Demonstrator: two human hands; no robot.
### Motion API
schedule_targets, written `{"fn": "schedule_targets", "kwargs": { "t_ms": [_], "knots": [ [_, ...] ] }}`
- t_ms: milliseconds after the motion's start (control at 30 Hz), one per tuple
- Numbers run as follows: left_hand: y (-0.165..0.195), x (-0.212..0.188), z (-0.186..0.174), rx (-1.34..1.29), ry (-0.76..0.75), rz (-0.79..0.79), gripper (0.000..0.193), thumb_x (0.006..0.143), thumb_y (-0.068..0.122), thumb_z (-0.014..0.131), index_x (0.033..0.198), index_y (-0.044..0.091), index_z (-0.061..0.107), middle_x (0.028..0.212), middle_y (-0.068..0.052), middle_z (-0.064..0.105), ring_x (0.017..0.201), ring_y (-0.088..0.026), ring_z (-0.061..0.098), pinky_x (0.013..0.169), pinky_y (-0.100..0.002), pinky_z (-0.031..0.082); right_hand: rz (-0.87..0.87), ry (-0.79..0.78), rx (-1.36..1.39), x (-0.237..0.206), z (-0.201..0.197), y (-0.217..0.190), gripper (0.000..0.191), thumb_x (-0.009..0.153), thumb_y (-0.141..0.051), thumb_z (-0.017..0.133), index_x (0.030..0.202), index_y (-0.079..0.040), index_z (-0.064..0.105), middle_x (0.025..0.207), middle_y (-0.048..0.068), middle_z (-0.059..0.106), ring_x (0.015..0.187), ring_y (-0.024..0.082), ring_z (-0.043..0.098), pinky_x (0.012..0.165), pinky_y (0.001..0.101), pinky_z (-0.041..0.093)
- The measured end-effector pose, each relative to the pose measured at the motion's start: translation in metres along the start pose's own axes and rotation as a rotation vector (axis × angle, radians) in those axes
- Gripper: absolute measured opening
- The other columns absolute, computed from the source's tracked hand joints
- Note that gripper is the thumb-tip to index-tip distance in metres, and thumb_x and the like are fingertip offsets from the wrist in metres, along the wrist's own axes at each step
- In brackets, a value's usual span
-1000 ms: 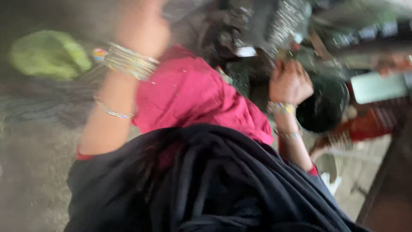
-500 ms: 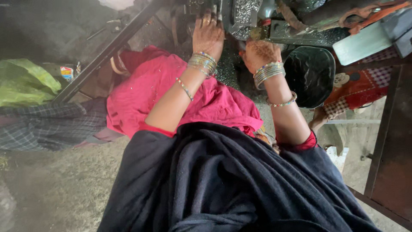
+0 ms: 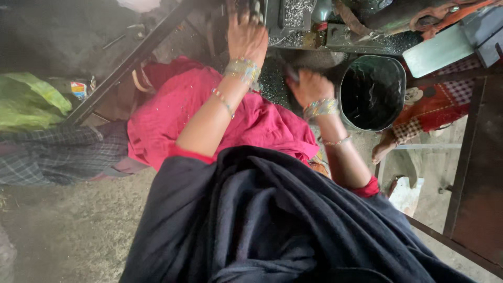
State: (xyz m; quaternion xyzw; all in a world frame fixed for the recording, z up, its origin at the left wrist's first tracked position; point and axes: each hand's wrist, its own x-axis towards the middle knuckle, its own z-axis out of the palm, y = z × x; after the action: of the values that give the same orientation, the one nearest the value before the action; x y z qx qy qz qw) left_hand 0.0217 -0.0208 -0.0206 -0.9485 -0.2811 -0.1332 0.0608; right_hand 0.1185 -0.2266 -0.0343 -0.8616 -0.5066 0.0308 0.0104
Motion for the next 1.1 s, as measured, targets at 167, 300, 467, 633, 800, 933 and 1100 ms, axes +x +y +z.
{"fn": "schedule_targets", "kwargs": {
  "t_ms": [167,300,467,633,800,933,1100],
  "knots": [
    [0.012,0.021,0.017,0.059,-0.137,0.046,0.028,0.093,0.025,0.057,0.097,0.011,0.081,0.114,-0.015,0.074,0.127,-0.032,0.054,0.113,-0.058,0.024,0.082,-0.054,0.011,-0.008,-0.004,-0.014,0.049,0.101,-0.057,0.059,0.101,-0.008,0.064,0.088,0.018,0.074,0.080,0.037,0.072,0.064,0.0509,0.056],
    [0.012,0.014,0.025,-0.020,0.122,-0.031,0.029,0.096,0.025,0.057,0.098,0.009,0.081,0.116,-0.013,0.074,0.128,-0.029,0.054,0.115,-0.056,0.024,0.190,-0.063,0.219,-0.025,0.007,-0.025,0.049,0.103,-0.055,0.059,0.102,-0.007,0.064,0.089,0.020,0.073,0.084,0.042,0.070,0.068,0.0532,0.055],
    [0.008,0.009,0.024,0.033,0.028,0.048,0.026,0.089,0.025,0.058,0.085,0.012,0.080,0.100,-0.011,0.077,0.116,-0.025,0.062,0.115,-0.061,0.024,0.126,-0.143,0.181,0.000,-0.003,-0.005,0.046,0.095,-0.052,0.065,0.097,-0.006,0.067,0.089,0.023,0.072,0.086,0.043,0.070,0.073,0.0541,0.054],
    [0.008,0.014,0.027,-0.015,-0.039,0.080,0.026,0.097,0.021,0.058,0.085,0.013,0.080,0.093,-0.014,0.076,0.111,-0.029,0.066,0.118,-0.059,0.023,0.145,-0.113,0.302,-0.013,0.006,-0.010,0.052,0.096,-0.055,0.062,0.103,-0.004,0.067,0.097,0.024,0.072,0.089,0.044,0.069,0.077,0.0535,0.054],
    [0.012,0.012,0.030,0.009,0.046,0.047,0.023,0.095,0.011,0.058,0.091,0.010,0.081,0.099,-0.016,0.076,0.113,-0.031,0.064,0.111,-0.057,0.024,0.089,-0.123,0.271,-0.017,0.009,-0.007,0.050,0.099,-0.053,0.061,0.103,-0.004,0.067,0.098,0.025,0.072,0.090,0.044,0.069,0.075,0.0543,0.054],
    [0.015,0.009,0.021,-0.013,-0.006,0.075,0.025,0.087,0.021,0.058,0.086,0.011,0.081,0.104,-0.016,0.076,0.120,-0.031,0.062,0.112,-0.058,0.023,0.165,-0.128,0.148,-0.015,0.012,-0.009,0.049,0.097,-0.054,0.062,0.100,-0.005,0.065,0.099,0.024,0.072,0.088,0.045,0.069,0.073,0.0556,0.055],
    [0.005,0.008,0.013,0.023,0.127,-0.008,0.027,0.094,0.019,0.058,0.099,0.007,0.081,0.114,-0.012,0.075,0.120,-0.023,0.060,0.121,-0.060,0.022,0.185,-0.127,0.332,-0.025,0.021,-0.019,0.051,0.099,-0.055,0.064,0.106,-0.005,0.064,0.095,0.025,0.071,0.089,0.044,0.069,0.077,0.0536,0.056]
  ]
}}
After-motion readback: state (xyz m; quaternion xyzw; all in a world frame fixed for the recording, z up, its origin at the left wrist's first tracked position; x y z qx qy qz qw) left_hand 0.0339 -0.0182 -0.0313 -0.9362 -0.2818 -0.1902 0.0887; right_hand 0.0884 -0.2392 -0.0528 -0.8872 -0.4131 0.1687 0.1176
